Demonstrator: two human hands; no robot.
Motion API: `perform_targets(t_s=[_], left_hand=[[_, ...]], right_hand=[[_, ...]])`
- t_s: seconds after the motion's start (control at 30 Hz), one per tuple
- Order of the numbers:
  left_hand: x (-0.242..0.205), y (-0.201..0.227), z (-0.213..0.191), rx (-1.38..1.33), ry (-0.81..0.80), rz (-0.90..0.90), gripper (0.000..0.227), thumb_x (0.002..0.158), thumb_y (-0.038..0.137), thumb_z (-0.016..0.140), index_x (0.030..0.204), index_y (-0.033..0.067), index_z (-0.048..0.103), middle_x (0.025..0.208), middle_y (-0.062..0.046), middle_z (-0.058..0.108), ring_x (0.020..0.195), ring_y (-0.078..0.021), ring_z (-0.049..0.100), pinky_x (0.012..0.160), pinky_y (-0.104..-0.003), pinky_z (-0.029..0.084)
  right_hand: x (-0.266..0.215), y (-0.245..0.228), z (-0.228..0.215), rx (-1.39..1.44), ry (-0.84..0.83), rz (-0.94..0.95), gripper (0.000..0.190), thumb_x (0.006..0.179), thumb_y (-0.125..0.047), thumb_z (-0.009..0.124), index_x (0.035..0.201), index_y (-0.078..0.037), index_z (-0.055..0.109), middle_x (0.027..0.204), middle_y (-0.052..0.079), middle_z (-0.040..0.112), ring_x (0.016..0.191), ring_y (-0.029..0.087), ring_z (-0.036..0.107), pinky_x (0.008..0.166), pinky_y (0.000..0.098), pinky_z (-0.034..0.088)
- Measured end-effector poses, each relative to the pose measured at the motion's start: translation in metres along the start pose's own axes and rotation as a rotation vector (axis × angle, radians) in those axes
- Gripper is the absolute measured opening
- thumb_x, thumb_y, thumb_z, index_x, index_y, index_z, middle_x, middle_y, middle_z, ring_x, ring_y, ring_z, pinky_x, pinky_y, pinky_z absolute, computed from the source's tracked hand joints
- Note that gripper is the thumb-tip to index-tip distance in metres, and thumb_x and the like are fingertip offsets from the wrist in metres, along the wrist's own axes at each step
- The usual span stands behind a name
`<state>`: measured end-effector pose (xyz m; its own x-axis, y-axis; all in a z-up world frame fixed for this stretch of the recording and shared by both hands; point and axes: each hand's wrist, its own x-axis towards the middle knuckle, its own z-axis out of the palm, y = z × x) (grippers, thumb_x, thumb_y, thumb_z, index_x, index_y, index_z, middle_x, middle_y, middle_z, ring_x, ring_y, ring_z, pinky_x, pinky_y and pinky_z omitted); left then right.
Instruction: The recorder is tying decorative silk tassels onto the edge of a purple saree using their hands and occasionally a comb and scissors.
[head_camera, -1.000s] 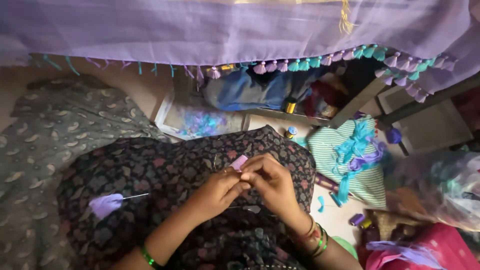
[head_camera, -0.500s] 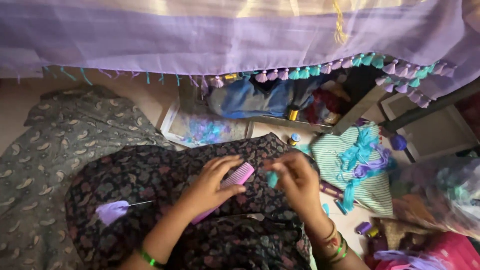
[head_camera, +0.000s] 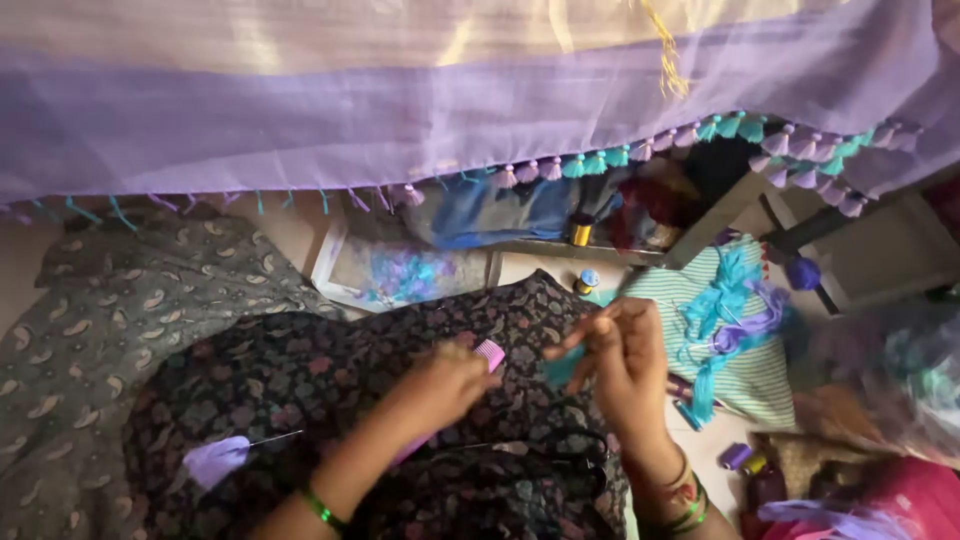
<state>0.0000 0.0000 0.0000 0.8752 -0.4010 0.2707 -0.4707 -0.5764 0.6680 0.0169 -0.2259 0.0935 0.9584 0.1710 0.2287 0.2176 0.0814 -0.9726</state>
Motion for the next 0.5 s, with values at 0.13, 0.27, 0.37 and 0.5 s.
perform_targets(t_s=[0.13, 0.27, 0.37, 0.5], left_hand=[[0.059, 0.015, -0.066, -0.578, 0.369, -0.066, 0.036, 0.09, 0.021, 0.074, 0.122, 0.0083, 0.063, 0.121, -0.005, 0.066, 0.113, -0.0225, 0.063, 0.094, -0.037, 0.053], [0.118, 0.006, -0.094, -1.182, 0.499, -0.133, 0.035, 0.09, 0.017, 0.079, 0.12, 0.0028, 0.067, 0.112, -0.006, 0.073, 0.105, -0.0149, 0.068, 0.096, -0.029, 0.053], [0.127, -0.011, -0.077, -1.049, 0.553, -0.321, 0.029, 0.096, 0.018, 0.082, 0.09, -0.0079, 0.071, 0.088, -0.012, 0.074, 0.079, -0.0161, 0.064, 0.076, -0.031, 0.05], [0.119, 0.016, -0.094, -1.083, 0.578, -0.304, 0.018, 0.091, 0.019, 0.078, 0.084, 0.0023, 0.076, 0.082, -0.001, 0.076, 0.075, -0.0087, 0.065, 0.074, -0.025, 0.05]], right_hand=[[0.015, 0.004, -0.003, -0.176, 0.048, -0.029, 0.01, 0.107, -0.01, 0.047, 0.113, -0.003, 0.044, 0.086, 0.008, 0.067, 0.07, 0.015, 0.074, 0.045, 0.0215, 0.051], [0.021, 0.006, 0.002, -0.342, 0.002, -0.003, 0.011, 0.104, -0.009, 0.053, 0.112, -0.002, 0.05, 0.081, 0.009, 0.071, 0.067, 0.013, 0.071, 0.047, 0.0215, 0.051], [0.025, -0.004, 0.005, -0.374, 0.01, 0.025, 0.011, 0.103, -0.009, 0.054, 0.111, -0.002, 0.051, 0.081, 0.007, 0.073, 0.066, 0.012, 0.071, 0.047, 0.0212, 0.051], [0.043, -0.023, 0.008, -0.38, 0.036, 0.046, 0.01, 0.1, -0.007, 0.058, 0.108, -0.003, 0.055, 0.087, 0.004, 0.076, 0.072, 0.01, 0.072, 0.051, 0.0212, 0.054]])
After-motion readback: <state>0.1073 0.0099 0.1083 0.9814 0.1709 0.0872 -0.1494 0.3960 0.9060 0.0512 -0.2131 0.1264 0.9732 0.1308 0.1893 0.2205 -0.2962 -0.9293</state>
